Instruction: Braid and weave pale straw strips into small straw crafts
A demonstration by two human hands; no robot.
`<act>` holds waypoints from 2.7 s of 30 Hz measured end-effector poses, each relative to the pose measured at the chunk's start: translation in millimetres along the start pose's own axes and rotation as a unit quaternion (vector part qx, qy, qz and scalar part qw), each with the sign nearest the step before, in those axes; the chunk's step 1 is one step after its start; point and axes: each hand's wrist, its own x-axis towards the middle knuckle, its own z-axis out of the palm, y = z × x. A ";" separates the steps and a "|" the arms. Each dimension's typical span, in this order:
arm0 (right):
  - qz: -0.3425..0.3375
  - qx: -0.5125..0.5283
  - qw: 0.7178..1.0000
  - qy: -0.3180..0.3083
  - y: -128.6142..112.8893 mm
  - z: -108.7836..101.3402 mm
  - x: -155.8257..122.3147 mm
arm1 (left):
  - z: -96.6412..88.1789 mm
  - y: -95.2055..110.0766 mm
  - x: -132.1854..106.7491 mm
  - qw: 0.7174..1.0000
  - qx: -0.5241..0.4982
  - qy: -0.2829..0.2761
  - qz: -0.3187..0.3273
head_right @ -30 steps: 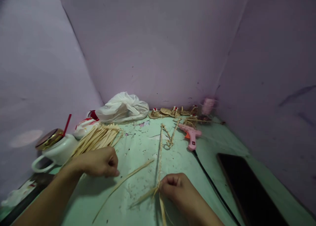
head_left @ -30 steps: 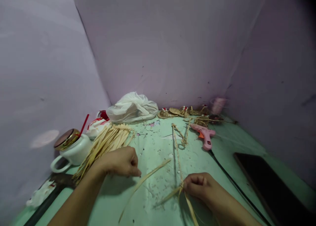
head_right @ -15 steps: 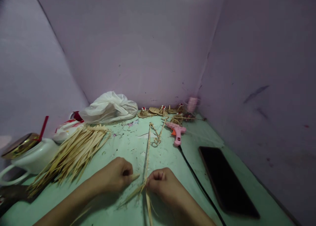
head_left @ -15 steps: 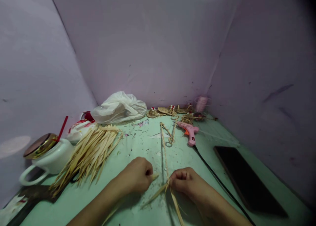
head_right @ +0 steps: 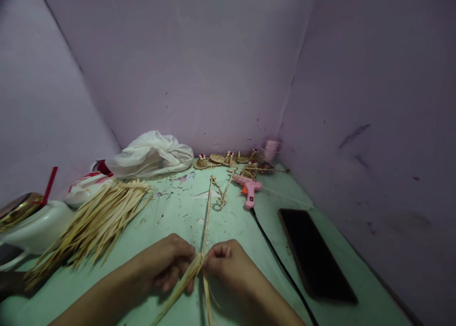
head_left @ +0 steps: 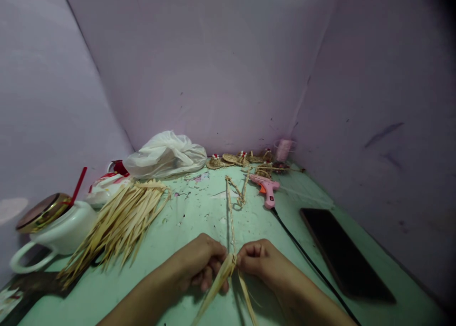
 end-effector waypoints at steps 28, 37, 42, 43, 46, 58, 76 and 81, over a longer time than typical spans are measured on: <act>-0.008 0.016 1.000 0.008 14.0 -3.4 9.5 | 8.6 -5.2 3.3 0.995 -0.031 0.096 0.002; -0.007 0.022 1.000 0.002 7.6 -0.7 4.5 | 16.1 0.9 -3.9 0.994 0.003 0.107 0.000; -0.012 0.020 1.000 0.008 4.6 1.4 1.8 | 18.2 -3.5 -1.1 0.981 0.111 0.142 0.069; -0.016 0.016 1.000 0.008 5.3 1.6 2.3 | 18.2 -2.7 -0.8 0.976 0.130 0.158 0.070; -0.050 -0.007 0.999 0.004 8.6 1.8 4.3 | 17.8 3.5 -1.7 0.976 0.127 0.171 0.044; -0.049 0.067 0.997 0.003 7.7 6.8 0.9 | 18.1 3.4 -4.0 0.990 -0.001 0.140 -0.028; 0.041 0.138 0.988 -0.061 -3.1 1.2 -6.9 | 23.8 -5.7 -2.1 0.995 -0.080 0.059 0.001; 0.005 0.070 0.996 -0.062 -3.8 -2.3 -6.2 | 19.2 -4.9 -3.4 0.996 -0.054 0.068 0.012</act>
